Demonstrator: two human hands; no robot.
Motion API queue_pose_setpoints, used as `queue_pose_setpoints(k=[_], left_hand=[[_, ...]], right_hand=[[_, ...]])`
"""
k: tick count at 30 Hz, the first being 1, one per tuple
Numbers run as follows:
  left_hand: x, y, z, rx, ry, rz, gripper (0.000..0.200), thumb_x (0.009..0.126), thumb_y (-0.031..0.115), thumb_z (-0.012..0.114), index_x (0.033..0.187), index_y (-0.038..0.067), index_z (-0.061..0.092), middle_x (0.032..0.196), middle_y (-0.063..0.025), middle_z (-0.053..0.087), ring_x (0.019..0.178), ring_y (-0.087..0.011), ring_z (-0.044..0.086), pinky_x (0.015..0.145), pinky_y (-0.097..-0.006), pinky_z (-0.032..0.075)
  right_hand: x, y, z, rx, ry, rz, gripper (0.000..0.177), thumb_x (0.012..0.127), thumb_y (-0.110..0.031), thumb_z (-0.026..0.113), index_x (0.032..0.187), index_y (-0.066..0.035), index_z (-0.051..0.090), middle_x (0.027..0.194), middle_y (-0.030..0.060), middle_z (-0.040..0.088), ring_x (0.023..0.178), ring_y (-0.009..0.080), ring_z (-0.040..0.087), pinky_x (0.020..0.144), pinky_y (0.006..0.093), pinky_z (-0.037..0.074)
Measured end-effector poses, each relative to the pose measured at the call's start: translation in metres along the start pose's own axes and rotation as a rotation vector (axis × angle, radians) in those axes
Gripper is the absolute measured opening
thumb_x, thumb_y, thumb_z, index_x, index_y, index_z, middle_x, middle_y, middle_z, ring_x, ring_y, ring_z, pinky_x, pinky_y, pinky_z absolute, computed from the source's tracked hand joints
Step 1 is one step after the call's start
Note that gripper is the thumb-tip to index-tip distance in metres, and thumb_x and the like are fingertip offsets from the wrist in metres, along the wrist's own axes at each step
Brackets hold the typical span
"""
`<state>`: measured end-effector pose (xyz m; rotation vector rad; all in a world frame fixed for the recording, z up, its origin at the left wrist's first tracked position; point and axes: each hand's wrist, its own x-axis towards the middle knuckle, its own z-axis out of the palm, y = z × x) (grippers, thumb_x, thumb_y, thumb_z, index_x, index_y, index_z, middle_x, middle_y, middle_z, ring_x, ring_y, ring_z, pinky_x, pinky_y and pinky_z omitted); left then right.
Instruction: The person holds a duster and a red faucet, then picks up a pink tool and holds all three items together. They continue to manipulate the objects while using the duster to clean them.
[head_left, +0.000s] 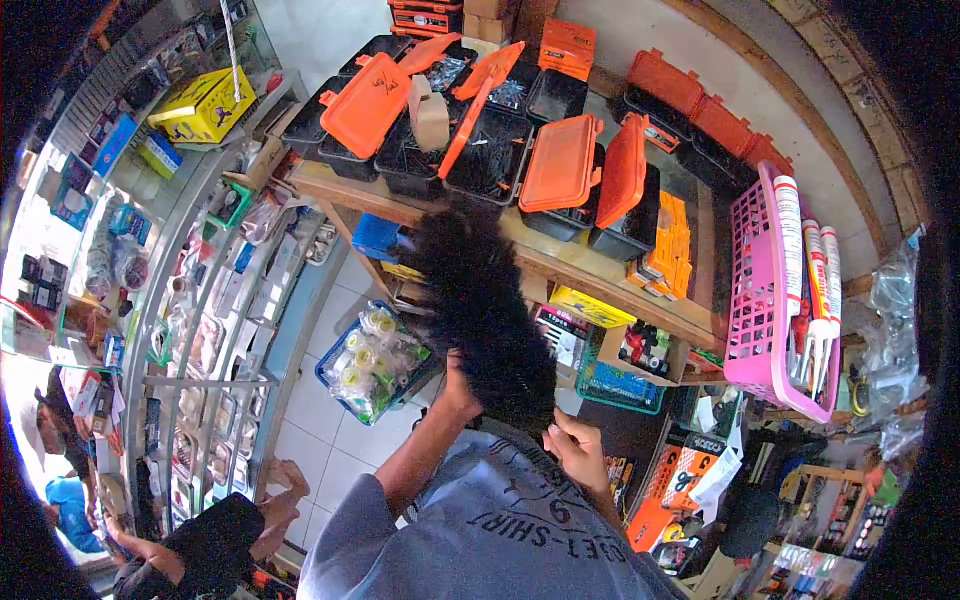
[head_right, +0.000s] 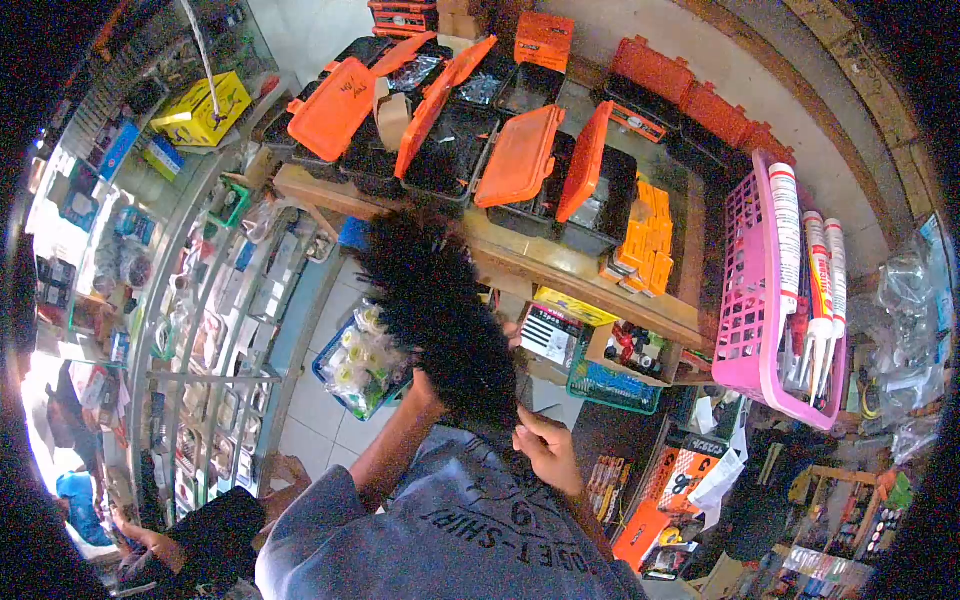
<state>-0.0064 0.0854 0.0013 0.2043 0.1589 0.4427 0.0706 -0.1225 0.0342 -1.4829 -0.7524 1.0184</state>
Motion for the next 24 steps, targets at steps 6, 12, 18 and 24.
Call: queue_pose_setpoints(k=[6, 12, 18, 24], left_hand=[[-0.008, 0.041, 0.028, 0.025, 0.050, 0.096, 0.077, 0.089, 0.064, 0.034, 0.139, 0.006, 0.039, 0.132, -0.0192, 0.053, 0.120, -0.0372, 0.053, 0.106, -0.0502, 0.038], [-0.013, 0.075, 0.015, -0.045, -0.094, 0.244, 0.071, 0.093, 0.059, 0.029, 0.131, 0.002, 0.047, 0.128, -0.0192, 0.057, 0.120, -0.0349, 0.052, 0.105, -0.0514, 0.037], [-0.019, 0.085, 0.028, 0.053, 0.298, 0.251, 0.061, 0.095, 0.053, 0.033, 0.126, 0.005, 0.055, 0.124, -0.0128, 0.061, 0.112, -0.0302, 0.058, 0.100, -0.0448, 0.044], [-0.007, 0.050, 0.028, 0.108, 0.386, 0.170, 0.059, 0.093, 0.053, 0.039, 0.128, 0.008, 0.055, 0.123, -0.0109, 0.061, 0.113, -0.0284, 0.057, 0.101, -0.0429, 0.042]], right_hand=[[0.002, 0.015, -0.006, -0.122, -0.038, 0.078, 0.040, 0.097, -0.009, 0.054, 0.137, -0.006, 0.050, 0.076, 0.0012, 0.055, 0.066, 0.0079, 0.047, 0.062, 0.0233, 0.042], [-0.021, 0.047, -0.015, -0.249, -0.121, 0.058, 0.040, 0.096, -0.010, 0.055, 0.136, -0.003, 0.050, 0.093, 0.0050, 0.064, 0.080, 0.0093, 0.055, 0.075, 0.0234, 0.046], [-0.038, 0.041, -0.021, -0.278, -0.085, 0.189, 0.036, 0.096, -0.012, 0.055, 0.130, 0.001, 0.053, 0.122, 0.0129, 0.063, 0.109, 0.0157, 0.060, 0.095, 0.0257, 0.042], [-0.012, 0.034, -0.010, -0.017, 0.018, 0.156, 0.042, 0.096, -0.008, 0.055, 0.137, -0.001, 0.047, 0.071, -0.0028, 0.049, 0.065, 0.0073, 0.043, 0.060, 0.0224, 0.038]])
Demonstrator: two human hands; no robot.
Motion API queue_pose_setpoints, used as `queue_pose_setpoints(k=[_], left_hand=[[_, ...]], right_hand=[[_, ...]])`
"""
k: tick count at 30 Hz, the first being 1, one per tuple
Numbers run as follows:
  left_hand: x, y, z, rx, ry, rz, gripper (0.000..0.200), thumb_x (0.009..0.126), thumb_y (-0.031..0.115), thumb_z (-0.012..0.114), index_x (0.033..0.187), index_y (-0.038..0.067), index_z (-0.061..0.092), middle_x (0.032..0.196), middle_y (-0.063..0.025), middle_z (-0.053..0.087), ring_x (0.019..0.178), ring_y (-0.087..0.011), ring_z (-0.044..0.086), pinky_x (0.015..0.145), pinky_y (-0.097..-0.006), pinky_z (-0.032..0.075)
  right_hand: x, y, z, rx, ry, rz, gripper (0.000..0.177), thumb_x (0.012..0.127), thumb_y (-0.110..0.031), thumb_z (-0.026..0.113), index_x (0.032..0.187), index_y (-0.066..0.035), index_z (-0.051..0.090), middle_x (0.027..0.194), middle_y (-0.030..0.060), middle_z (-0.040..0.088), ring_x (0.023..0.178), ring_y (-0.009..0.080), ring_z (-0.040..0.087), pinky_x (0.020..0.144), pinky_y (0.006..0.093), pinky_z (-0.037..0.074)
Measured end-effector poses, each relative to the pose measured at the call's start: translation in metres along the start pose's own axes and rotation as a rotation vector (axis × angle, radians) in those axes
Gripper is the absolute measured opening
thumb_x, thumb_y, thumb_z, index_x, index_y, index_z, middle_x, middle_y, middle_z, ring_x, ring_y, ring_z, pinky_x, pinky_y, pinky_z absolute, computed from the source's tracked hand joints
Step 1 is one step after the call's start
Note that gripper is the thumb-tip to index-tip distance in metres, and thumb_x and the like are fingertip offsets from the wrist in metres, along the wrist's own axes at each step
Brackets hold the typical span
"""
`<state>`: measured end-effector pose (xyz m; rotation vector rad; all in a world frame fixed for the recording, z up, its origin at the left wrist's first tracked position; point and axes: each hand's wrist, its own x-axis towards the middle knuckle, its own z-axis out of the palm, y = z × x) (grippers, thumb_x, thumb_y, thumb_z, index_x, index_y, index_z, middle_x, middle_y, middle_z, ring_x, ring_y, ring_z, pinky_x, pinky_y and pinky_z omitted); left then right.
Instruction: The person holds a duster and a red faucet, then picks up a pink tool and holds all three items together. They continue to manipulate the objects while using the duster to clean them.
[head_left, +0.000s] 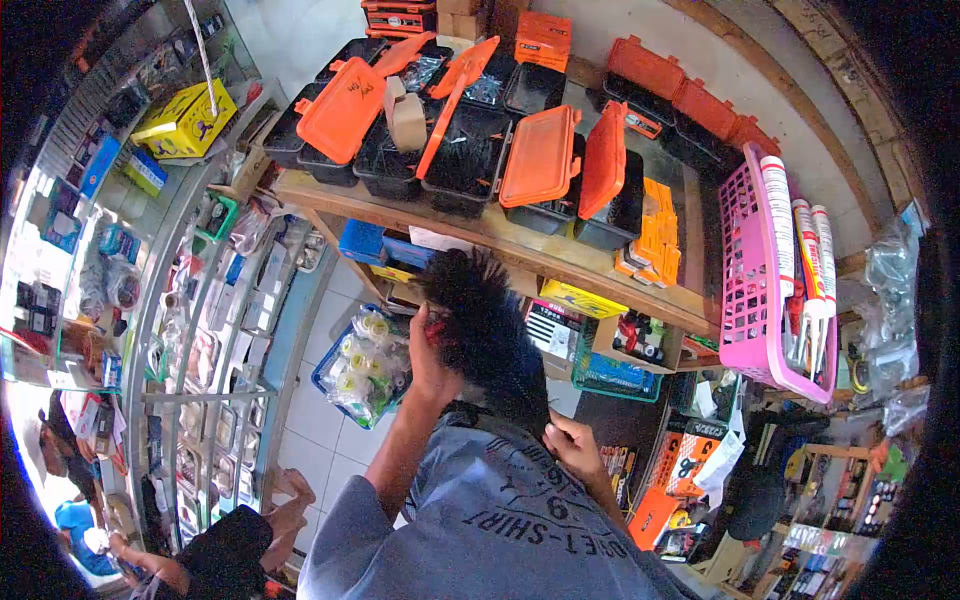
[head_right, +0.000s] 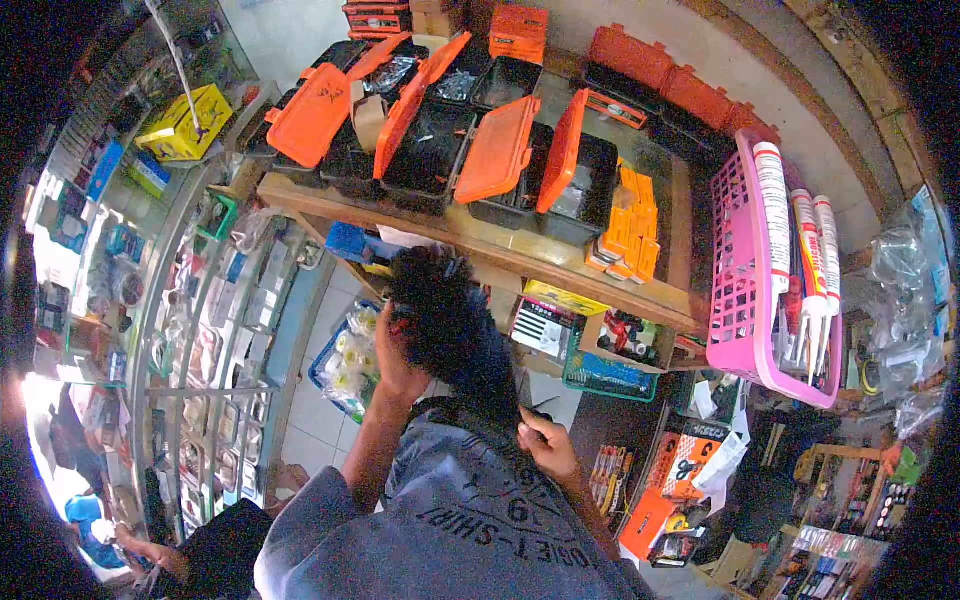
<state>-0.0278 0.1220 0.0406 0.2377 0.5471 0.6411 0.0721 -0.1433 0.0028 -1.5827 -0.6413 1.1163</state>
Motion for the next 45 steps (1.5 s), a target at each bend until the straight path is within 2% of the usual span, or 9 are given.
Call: queue_pose_setpoints(k=[10, 12, 15, 21, 27, 33, 34, 41, 45], left_hand=[[0.008, 0.013, -0.006, 0.005, -0.100, -0.004, 0.062, 0.093, 0.055, 0.037, 0.128, 0.007, 0.055, 0.125, -0.0116, 0.060, 0.116, -0.0304, 0.056, 0.103, -0.0445, 0.041], [0.001, -0.001, -0.003, 0.030, 0.005, -0.044, 0.062, 0.093, 0.055, 0.037, 0.128, 0.007, 0.055, 0.125, -0.0116, 0.060, 0.116, -0.0302, 0.056, 0.102, -0.0444, 0.042], [-0.002, 0.003, 0.019, 0.012, -0.026, -0.061, 0.063, 0.093, 0.057, 0.038, 0.127, 0.007, 0.055, 0.123, -0.0119, 0.061, 0.114, -0.0297, 0.057, 0.102, -0.0436, 0.043], [0.008, 0.020, 0.007, -0.130, -0.114, -0.004, 0.061, 0.092, 0.056, 0.039, 0.128, 0.009, 0.055, 0.124, -0.0116, 0.060, 0.113, -0.0292, 0.057, 0.100, -0.0430, 0.043], [-0.007, -0.025, 0.001, -0.019, -0.078, -0.083, 0.059, 0.092, 0.054, 0.041, 0.127, 0.009, 0.057, 0.125, -0.0086, 0.060, 0.113, -0.0277, 0.057, 0.101, -0.0433, 0.042], [0.000, 0.023, 0.011, -0.214, -0.158, 0.045, 0.067, 0.091, 0.057, 0.036, 0.123, 0.001, 0.055, 0.122, -0.0168, 0.060, 0.115, -0.0327, 0.055, 0.104, -0.0456, 0.040], [0.002, 0.028, 0.008, -0.277, -0.127, 0.073, 0.070, 0.091, 0.058, 0.034, 0.120, -0.002, 0.055, 0.121, -0.0199, 0.060, 0.115, -0.0350, 0.055, 0.104, -0.0458, 0.039], [-0.003, 0.010, -0.010, -0.132, 0.053, 0.097, 0.065, 0.093, 0.055, 0.032, 0.127, 0.004, 0.054, 0.125, -0.0153, 0.060, 0.114, -0.0338, 0.056, 0.103, -0.0474, 0.041], [-0.008, -0.002, 0.001, -0.106, 0.013, 0.102, 0.060, 0.095, 0.052, 0.034, 0.129, 0.007, 0.055, 0.123, -0.0124, 0.061, 0.113, -0.0308, 0.058, 0.100, -0.0464, 0.044]], right_hand=[[-0.016, 0.022, -0.012, -0.289, -0.036, -0.109, 0.041, 0.098, -0.014, 0.052, 0.136, 0.000, 0.048, 0.075, -0.0061, 0.050, 0.067, 0.0044, 0.042, 0.061, 0.0223, 0.037], [-0.009, 0.006, -0.009, -0.112, 0.003, 0.123, 0.038, 0.097, -0.016, 0.058, 0.130, 0.002, 0.054, 0.099, 0.0038, 0.066, 0.088, 0.0105, 0.057, 0.082, 0.0252, 0.046], [-0.007, 0.003, -0.007, 0.017, -0.014, 0.187, 0.038, 0.096, -0.017, 0.058, 0.130, 0.001, 0.054, 0.109, 0.0066, 0.067, 0.096, 0.0122, 0.059, 0.088, 0.0263, 0.045], [-0.023, 0.018, -0.011, -0.266, -0.007, -0.100, 0.038, 0.096, -0.014, 0.057, 0.132, -0.001, 0.053, 0.105, 0.0058, 0.067, 0.093, 0.0097, 0.057, 0.084, 0.0244, 0.045], [-0.008, -0.004, -0.007, -0.066, 0.031, 0.203, 0.038, 0.096, -0.012, 0.056, 0.132, -0.001, 0.053, 0.106, 0.0044, 0.066, 0.092, 0.0096, 0.057, 0.083, 0.0233, 0.044], [-0.019, 0.011, -0.004, -0.267, -0.095, -0.052, 0.043, 0.100, -0.020, 0.050, 0.137, 0.001, 0.047, 0.105, 0.0065, 0.065, 0.094, 0.0124, 0.058, 0.086, 0.0266, 0.044], [-0.023, 0.003, -0.006, -0.233, -0.125, 0.095, 0.042, 0.099, -0.018, 0.051, 0.136, 0.002, 0.047, 0.130, 0.0127, 0.057, 0.118, 0.0167, 0.051, 0.102, 0.0289, 0.035], [-0.018, 0.003, -0.002, -0.323, 0.016, 0.078, 0.035, 0.095, -0.013, 0.057, 0.128, -0.003, 0.057, 0.104, 0.0100, 0.068, 0.086, 0.0103, 0.060, 0.079, 0.0241, 0.046], [-0.014, 0.002, -0.002, -0.250, -0.018, -0.149, 0.033, 0.096, -0.011, 0.056, 0.126, 0.001, 0.057, 0.081, 0.0025, 0.059, 0.068, 0.0072, 0.049, 0.064, 0.0228, 0.042]])
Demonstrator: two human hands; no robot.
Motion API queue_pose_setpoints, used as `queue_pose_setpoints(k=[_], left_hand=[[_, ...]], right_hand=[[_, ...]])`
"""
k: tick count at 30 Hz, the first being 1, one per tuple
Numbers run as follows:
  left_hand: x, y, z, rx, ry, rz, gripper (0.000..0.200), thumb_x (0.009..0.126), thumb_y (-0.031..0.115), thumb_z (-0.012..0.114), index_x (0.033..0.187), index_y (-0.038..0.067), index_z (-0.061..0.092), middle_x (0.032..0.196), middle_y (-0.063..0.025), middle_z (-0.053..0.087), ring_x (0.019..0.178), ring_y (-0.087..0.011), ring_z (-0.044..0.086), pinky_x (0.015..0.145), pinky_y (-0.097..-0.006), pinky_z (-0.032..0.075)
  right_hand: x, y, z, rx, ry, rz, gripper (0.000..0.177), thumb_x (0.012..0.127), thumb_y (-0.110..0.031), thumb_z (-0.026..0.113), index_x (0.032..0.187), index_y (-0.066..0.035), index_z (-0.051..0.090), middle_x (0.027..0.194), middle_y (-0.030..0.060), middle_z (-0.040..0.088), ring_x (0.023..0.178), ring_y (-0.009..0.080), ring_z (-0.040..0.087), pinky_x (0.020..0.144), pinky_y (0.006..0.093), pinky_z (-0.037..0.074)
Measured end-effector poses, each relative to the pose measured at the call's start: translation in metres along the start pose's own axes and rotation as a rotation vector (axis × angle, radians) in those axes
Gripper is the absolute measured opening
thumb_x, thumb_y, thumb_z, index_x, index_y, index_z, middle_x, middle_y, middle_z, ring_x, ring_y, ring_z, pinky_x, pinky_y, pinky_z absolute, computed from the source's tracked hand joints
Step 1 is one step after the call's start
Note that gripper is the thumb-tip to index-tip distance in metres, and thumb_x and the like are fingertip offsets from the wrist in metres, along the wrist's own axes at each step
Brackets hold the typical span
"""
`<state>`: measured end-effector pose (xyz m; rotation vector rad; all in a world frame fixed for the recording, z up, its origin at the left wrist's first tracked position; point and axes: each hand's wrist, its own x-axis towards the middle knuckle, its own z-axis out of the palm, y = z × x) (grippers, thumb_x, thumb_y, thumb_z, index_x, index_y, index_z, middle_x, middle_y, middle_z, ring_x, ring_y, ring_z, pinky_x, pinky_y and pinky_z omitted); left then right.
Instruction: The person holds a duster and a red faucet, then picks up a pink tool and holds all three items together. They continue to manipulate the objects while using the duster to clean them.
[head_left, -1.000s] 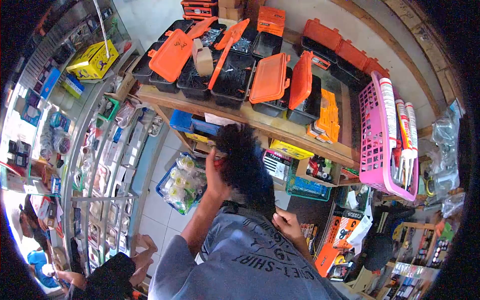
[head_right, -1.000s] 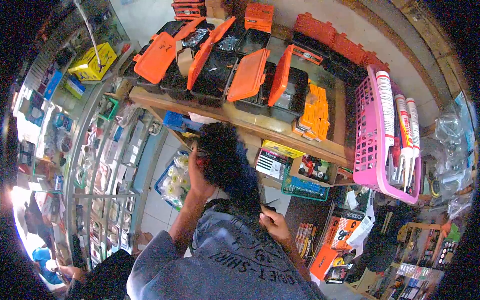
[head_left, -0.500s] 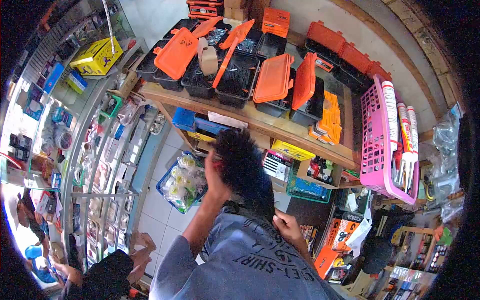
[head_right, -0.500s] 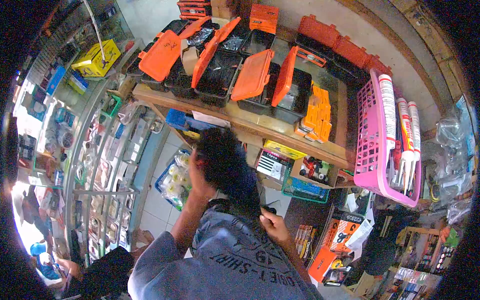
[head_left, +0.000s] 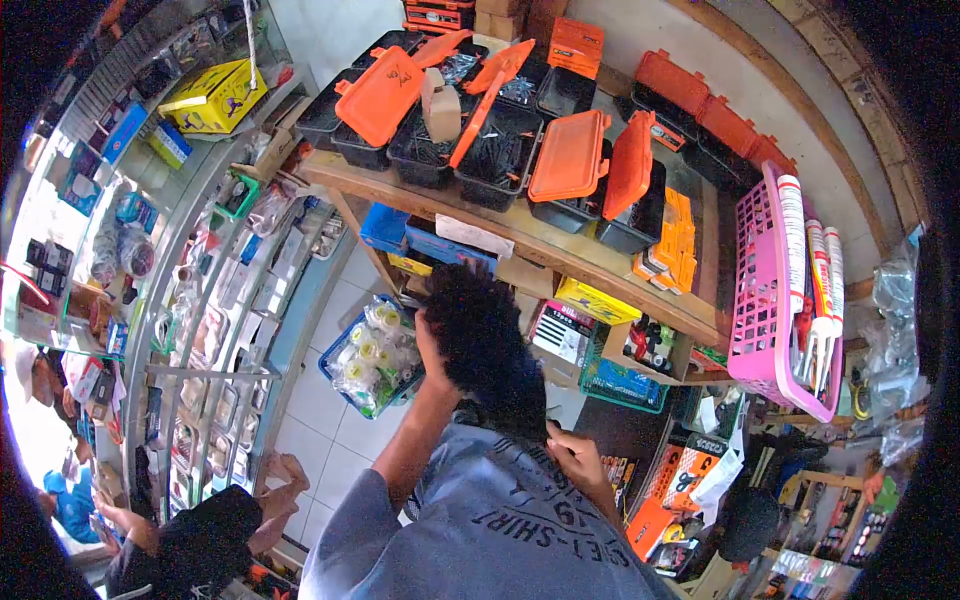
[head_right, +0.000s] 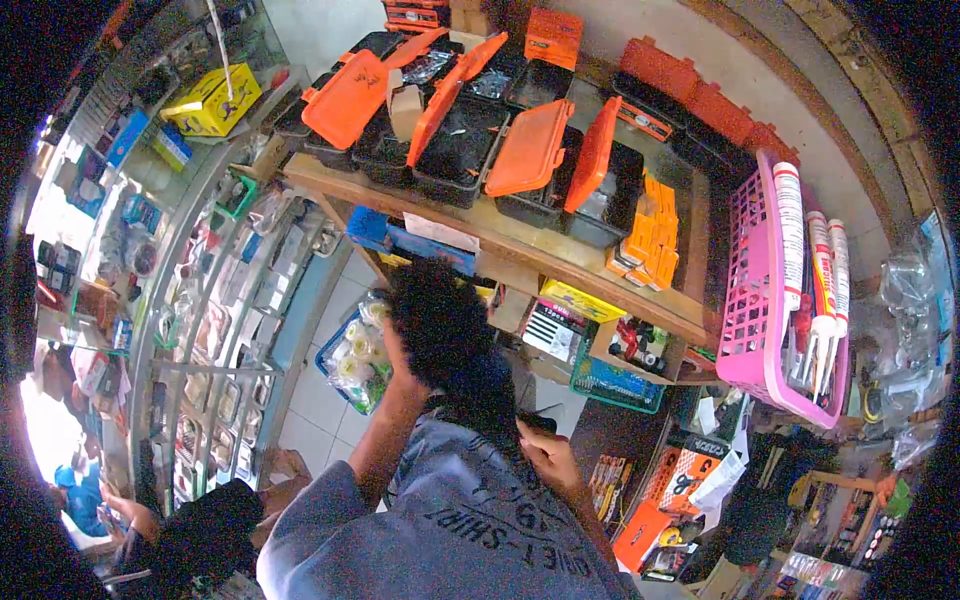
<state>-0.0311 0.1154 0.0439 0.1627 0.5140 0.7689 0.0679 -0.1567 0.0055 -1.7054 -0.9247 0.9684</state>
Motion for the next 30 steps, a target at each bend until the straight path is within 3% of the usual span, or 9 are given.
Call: queue_pose_setpoints(k=[3, 6, 9, 11, 18, 21, 23, 26, 30], left_hand=[[0.004, 0.009, -0.001, -0.019, -0.138, 0.122, 0.059, 0.095, 0.050, 0.033, 0.128, 0.007, 0.055, 0.122, -0.0118, 0.062, 0.111, -0.0304, 0.059, 0.099, -0.0467, 0.044], [0.009, 0.016, -0.009, 0.034, 0.069, 0.026, 0.058, 0.095, 0.049, 0.034, 0.126, 0.005, 0.056, 0.120, -0.0125, 0.063, 0.111, -0.0302, 0.059, 0.100, -0.0465, 0.044], [0.013, 0.017, -0.009, -0.039, -0.290, 0.137, 0.058, 0.096, 0.048, 0.035, 0.127, 0.003, 0.055, 0.123, -0.0134, 0.061, 0.112, -0.0291, 0.058, 0.103, -0.0423, 0.042], [0.005, 0.020, -0.003, 0.001, -0.014, 0.100, 0.058, 0.095, 0.049, 0.036, 0.125, 0.004, 0.055, 0.122, -0.0136, 0.061, 0.112, -0.0293, 0.058, 0.102, -0.0427, 0.042], [0.006, 0.017, -0.001, -0.159, -0.165, -0.002, 0.060, 0.094, 0.052, 0.037, 0.127, 0.004, 0.054, 0.123, -0.0139, 0.061, 0.114, -0.0292, 0.057, 0.103, -0.0428, 0.041], [0.000, 0.018, 0.004, 0.037, 0.119, 0.040, 0.060, 0.094, 0.052, 0.036, 0.127, 0.005, 0.054, 0.124, -0.0131, 0.060, 0.115, -0.0288, 0.057, 0.103, -0.0434, 0.041], [0.001, 0.015, 0.003, -0.066, -0.401, 0.034, 0.058, 0.094, 0.051, 0.036, 0.126, 0.006, 0.055, 0.125, -0.0117, 0.060, 0.115, -0.0281, 0.057, 0.102, -0.0441, 0.041], [0.013, 0.018, -0.014, -0.023, -0.022, 0.025, 0.060, 0.094, 0.052, 0.036, 0.127, 0.005, 0.053, 0.125, -0.0122, 0.060, 0.116, -0.0286, 0.056, 0.102, -0.0442, 0.041], [0.008, 0.017, -0.009, -0.041, -0.135, -0.021, 0.066, 0.092, 0.055, 0.038, 0.129, 0.002, 0.051, 0.127, -0.0143, 0.058, 0.118, -0.0300, 0.054, 0.104, -0.0444, 0.040]], right_hand=[[-0.002, -0.001, -0.006, -0.001, -0.001, 0.011, 0.033, 0.096, -0.010, 0.055, 0.128, 0.000, 0.056, 0.074, 0.0004, 0.055, 0.065, 0.0073, 0.047, 0.061, 0.0232, 0.041], [-0.003, 0.003, -0.005, 0.015, 0.023, -0.046, 0.038, 0.095, -0.007, 0.056, 0.133, -0.008, 0.055, 0.069, -0.0010, 0.052, 0.062, 0.0074, 0.045, 0.059, 0.0234, 0.040], [-0.001, -0.006, -0.008, -0.004, -0.111, 0.017, 0.038, 0.094, -0.007, 0.057, 0.132, -0.008, 0.056, 0.069, -0.0014, 0.050, 0.061, 0.0071, 0.044, 0.059, 0.0232, 0.040], [-0.001, -0.001, -0.007, 0.049, 0.099, 0.007, 0.036, 0.094, -0.007, 0.059, 0.130, -0.006, 0.057, 0.070, -0.0010, 0.052, 0.062, 0.0067, 0.043, 0.060, 0.0233, 0.041], [-0.008, -0.006, -0.017, 0.112, 0.032, 0.095, 0.034, 0.094, -0.009, 0.060, 0.127, -0.002, 0.058, 0.080, 0.0000, 0.060, 0.071, 0.0054, 0.050, 0.064, 0.0245, 0.046], [-0.007, -0.012, -0.017, -0.019, -0.022, 0.063, 0.035, 0.094, -0.010, 0.060, 0.128, -0.002, 0.057, 0.080, -0.0005, 0.060, 0.070, 0.0051, 0.049, 0.063, 0.0235, 0.045], [-0.009, -0.007, -0.023, -0.011, -0.060, 0.086, 0.035, 0.094, -0.010, 0.060, 0.128, -0.002, 0.057, 0.079, -0.0004, 0.060, 0.068, 0.0054, 0.049, 0.062, 0.0232, 0.044], [-0.009, -0.006, -0.021, 0.056, 0.002, 0.113, 0.035, 0.094, -0.010, 0.061, 0.128, -0.003, 0.058, 0.077, -0.0006, 0.060, 0.065, 0.0060, 0.048, 0.060, 0.0223, 0.043], [-0.010, 0.004, -0.024, -0.083, -0.118, 0.034, 0.034, 0.093, -0.008, 0.061, 0.127, -0.005, 0.059, 0.074, -0.0011, 0.059, 0.064, 0.0061, 0.049, 0.059, 0.0223, 0.042]])
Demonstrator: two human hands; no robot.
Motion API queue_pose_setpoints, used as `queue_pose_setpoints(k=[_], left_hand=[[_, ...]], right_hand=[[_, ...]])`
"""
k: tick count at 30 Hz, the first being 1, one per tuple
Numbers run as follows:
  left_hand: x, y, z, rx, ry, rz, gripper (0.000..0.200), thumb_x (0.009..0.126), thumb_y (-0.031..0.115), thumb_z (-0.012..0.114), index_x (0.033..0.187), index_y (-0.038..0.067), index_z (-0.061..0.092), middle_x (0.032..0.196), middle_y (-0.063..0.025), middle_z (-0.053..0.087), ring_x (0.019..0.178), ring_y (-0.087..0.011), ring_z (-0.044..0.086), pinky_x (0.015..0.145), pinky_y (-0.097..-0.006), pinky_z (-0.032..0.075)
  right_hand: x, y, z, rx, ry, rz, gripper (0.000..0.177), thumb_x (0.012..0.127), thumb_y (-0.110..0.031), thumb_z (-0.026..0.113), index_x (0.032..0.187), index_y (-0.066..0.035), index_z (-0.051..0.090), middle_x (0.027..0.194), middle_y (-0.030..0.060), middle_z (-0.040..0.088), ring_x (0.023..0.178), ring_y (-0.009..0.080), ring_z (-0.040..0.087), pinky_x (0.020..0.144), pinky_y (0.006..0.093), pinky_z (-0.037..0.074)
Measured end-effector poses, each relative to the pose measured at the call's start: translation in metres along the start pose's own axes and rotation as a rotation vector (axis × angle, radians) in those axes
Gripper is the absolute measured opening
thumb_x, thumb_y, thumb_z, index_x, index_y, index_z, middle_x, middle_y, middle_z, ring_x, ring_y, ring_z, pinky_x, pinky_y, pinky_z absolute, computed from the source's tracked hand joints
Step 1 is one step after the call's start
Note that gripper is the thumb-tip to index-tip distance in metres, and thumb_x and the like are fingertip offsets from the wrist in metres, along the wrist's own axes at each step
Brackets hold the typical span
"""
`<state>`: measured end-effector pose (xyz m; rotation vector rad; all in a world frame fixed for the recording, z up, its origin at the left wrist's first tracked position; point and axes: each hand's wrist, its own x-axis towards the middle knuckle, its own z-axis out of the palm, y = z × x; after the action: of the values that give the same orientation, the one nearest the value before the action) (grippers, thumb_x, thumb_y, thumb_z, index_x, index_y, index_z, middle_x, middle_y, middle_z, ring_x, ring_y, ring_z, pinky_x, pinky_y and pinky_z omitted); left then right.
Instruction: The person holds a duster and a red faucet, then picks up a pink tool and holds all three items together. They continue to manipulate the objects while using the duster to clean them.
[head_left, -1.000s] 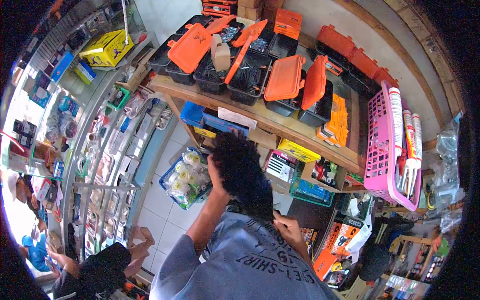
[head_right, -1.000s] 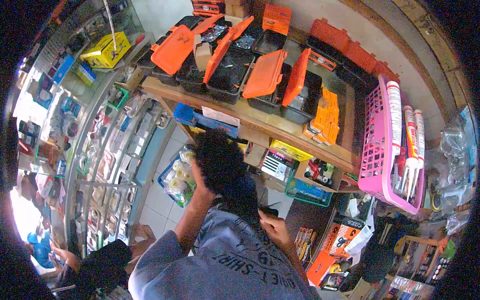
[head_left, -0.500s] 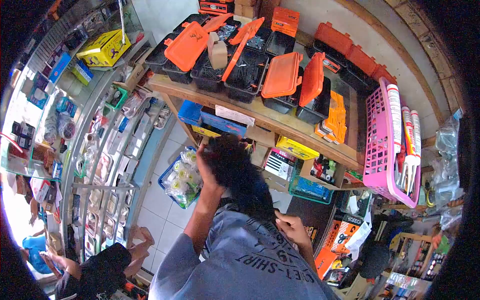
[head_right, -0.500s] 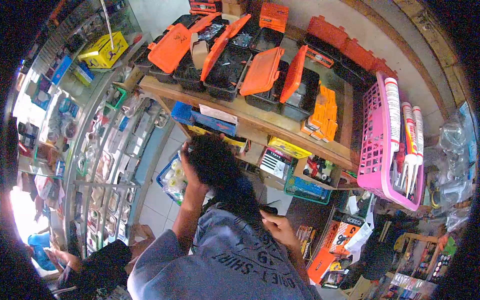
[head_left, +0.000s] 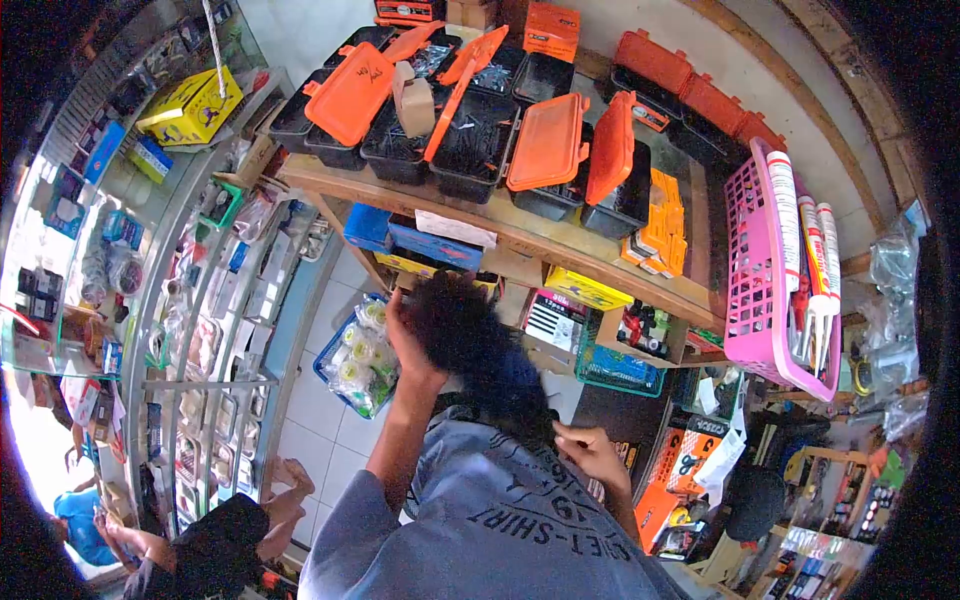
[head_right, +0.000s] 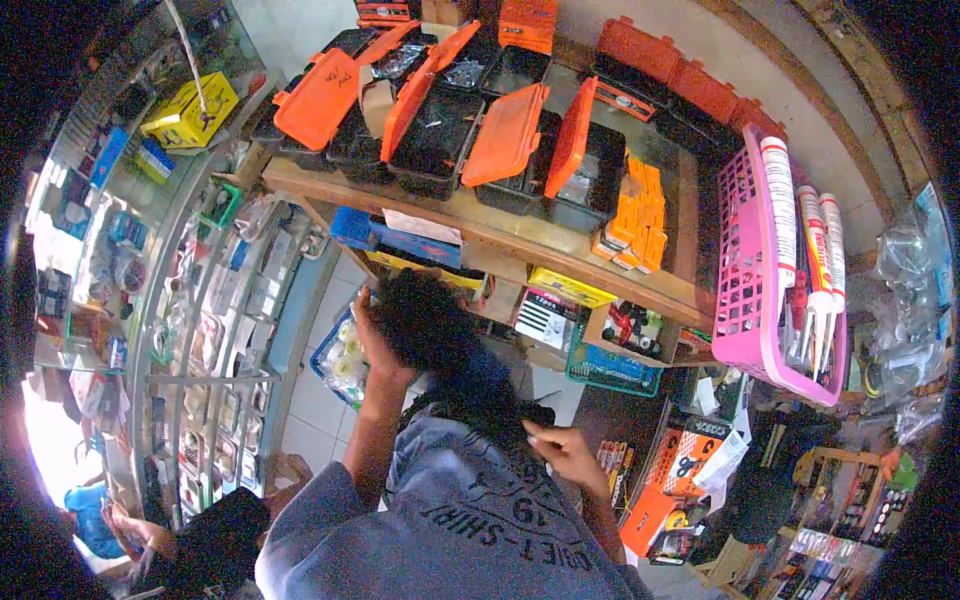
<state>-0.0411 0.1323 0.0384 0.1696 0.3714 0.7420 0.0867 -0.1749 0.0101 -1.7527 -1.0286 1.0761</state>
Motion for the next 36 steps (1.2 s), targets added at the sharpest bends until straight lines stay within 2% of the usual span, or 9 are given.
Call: queue_pose_setpoints(k=[2, 5, 10, 22, 25, 30, 32, 33, 36], left_hand=[[0.006, -0.009, -0.015, -0.266, -0.338, -0.012, 0.066, 0.092, 0.054, 0.037, 0.129, 0.002, 0.051, 0.128, -0.0155, 0.057, 0.119, -0.0316, 0.053, 0.104, -0.0466, 0.039], [0.006, -0.003, -0.005, -0.013, 0.100, -0.009, 0.067, 0.092, 0.055, 0.033, 0.129, 0.002, 0.050, 0.130, -0.0233, 0.053, 0.121, -0.0391, 0.049, 0.105, -0.0521, 0.036], [0.006, -0.014, -0.008, -0.155, -0.235, -0.073, 0.066, 0.092, 0.055, 0.034, 0.128, 0.003, 0.051, 0.130, -0.0177, 0.055, 0.119, -0.0353, 0.053, 0.106, -0.0504, 0.036], [0.019, -0.033, -0.006, 0.003, 0.112, -0.196, 0.065, 0.092, 0.056, 0.037, 0.129, 0.005, 0.052, 0.132, -0.0172, 0.054, 0.121, -0.0398, 0.050, 0.105, -0.0537, 0.035], [0.039, -0.060, -0.039, -0.053, -0.381, -0.280, 0.066, 0.091, 0.058, 0.038, 0.128, 0.005, 0.053, 0.131, -0.0168, 0.055, 0.121, -0.0319, 0.052, 0.104, -0.0488, 0.038], [0.020, -0.066, -0.009, -0.107, -0.005, -0.380, 0.081, 0.089, 0.065, 0.038, 0.140, 0.002, 0.037, 0.140, -0.0194, 0.045, 0.123, -0.0441, 0.048, 0.105, -0.0555, 0.036], [0.005, -0.077, 0.006, 0.380, -0.676, 0.352, 0.082, 0.090, 0.066, 0.035, 0.141, 0.002, 0.035, 0.142, -0.0200, 0.043, 0.126, -0.0446, 0.045, 0.106, -0.0552, 0.035], [0.022, -0.088, -0.031, 0.086, -0.272, -0.221, 0.083, 0.089, 0.067, 0.033, 0.142, 0.003, 0.034, 0.143, -0.0211, 0.042, 0.129, -0.0452, 0.041, 0.108, -0.0553, 0.033], [-0.003, -0.092, -0.021, -0.188, -0.127, -0.087, 0.073, 0.092, 0.060, 0.031, 0.137, 0.005, 0.044, 0.141, -0.0202, 0.045, 0.130, -0.0443, 0.040, 0.109, -0.0569, 0.029]], right_hand=[[-0.001, -0.009, 0.000, 0.030, 0.037, 0.002, 0.034, 0.093, -0.007, 0.061, 0.126, -0.006, 0.060, 0.073, -0.0010, 0.058, 0.064, 0.0062, 0.048, 0.059, 0.0225, 0.042], [0.000, -0.012, 0.005, 0.120, 0.128, 0.017, 0.033, 0.093, -0.006, 0.061, 0.126, -0.008, 0.061, 0.072, -0.0006, 0.058, 0.063, 0.0063, 0.048, 0.058, 0.0228, 0.042], [-0.008, -0.002, -0.002, 0.094, 0.029, 0.093, 0.032, 0.093, -0.006, 0.061, 0.125, -0.006, 0.061, 0.075, -0.0010, 0.061, 0.067, 0.0060, 0.051, 0.062, 0.0218, 0.044], [-0.035, -0.023, 0.010, 0.171, 0.346, 0.207, 0.031, 0.092, -0.007, 0.063, 0.123, -0.007, 0.063, 0.082, 0.0005, 0.066, 0.069, 0.0065, 0.053, 0.065, 0.0226, 0.046], [-0.048, -0.024, 0.005, 0.185, 0.188, 0.308, 0.031, 0.092, -0.007, 0.064, 0.122, -0.007, 0.064, 0.083, 0.0007, 0.066, 0.071, 0.0066, 0.054, 0.066, 0.0228, 0.047], [-0.060, -0.018, 0.007, 0.136, 0.439, 0.341, 0.032, 0.092, -0.008, 0.064, 0.124, -0.007, 0.063, 0.080, -0.0001, 0.064, 0.071, 0.0059, 0.054, 0.066, 0.0226, 0.047], [-0.068, -0.011, -0.002, 0.173, 0.177, 0.331, 0.033, 0.092, -0.010, 0.063, 0.125, -0.006, 0.061, 0.087, 0.0019, 0.067, 0.074, 0.0059, 0.056, 0.069, 0.0226, 0.047], [-0.069, -0.005, -0.007, 0.171, 0.136, 0.309, 0.033, 0.093, -0.011, 0.063, 0.125, -0.004, 0.060, 0.090, 0.0022, 0.068, 0.077, 0.0062, 0.057, 0.070, 0.0228, 0.048], [-0.069, -0.017, -0.020, 0.193, 0.269, 0.267, 0.034, 0.092, -0.010, 0.063, 0.125, -0.002, 0.059, 0.089, 0.0017, 0.067, 0.077, 0.0066, 0.057, 0.070, 0.0232, 0.048]])
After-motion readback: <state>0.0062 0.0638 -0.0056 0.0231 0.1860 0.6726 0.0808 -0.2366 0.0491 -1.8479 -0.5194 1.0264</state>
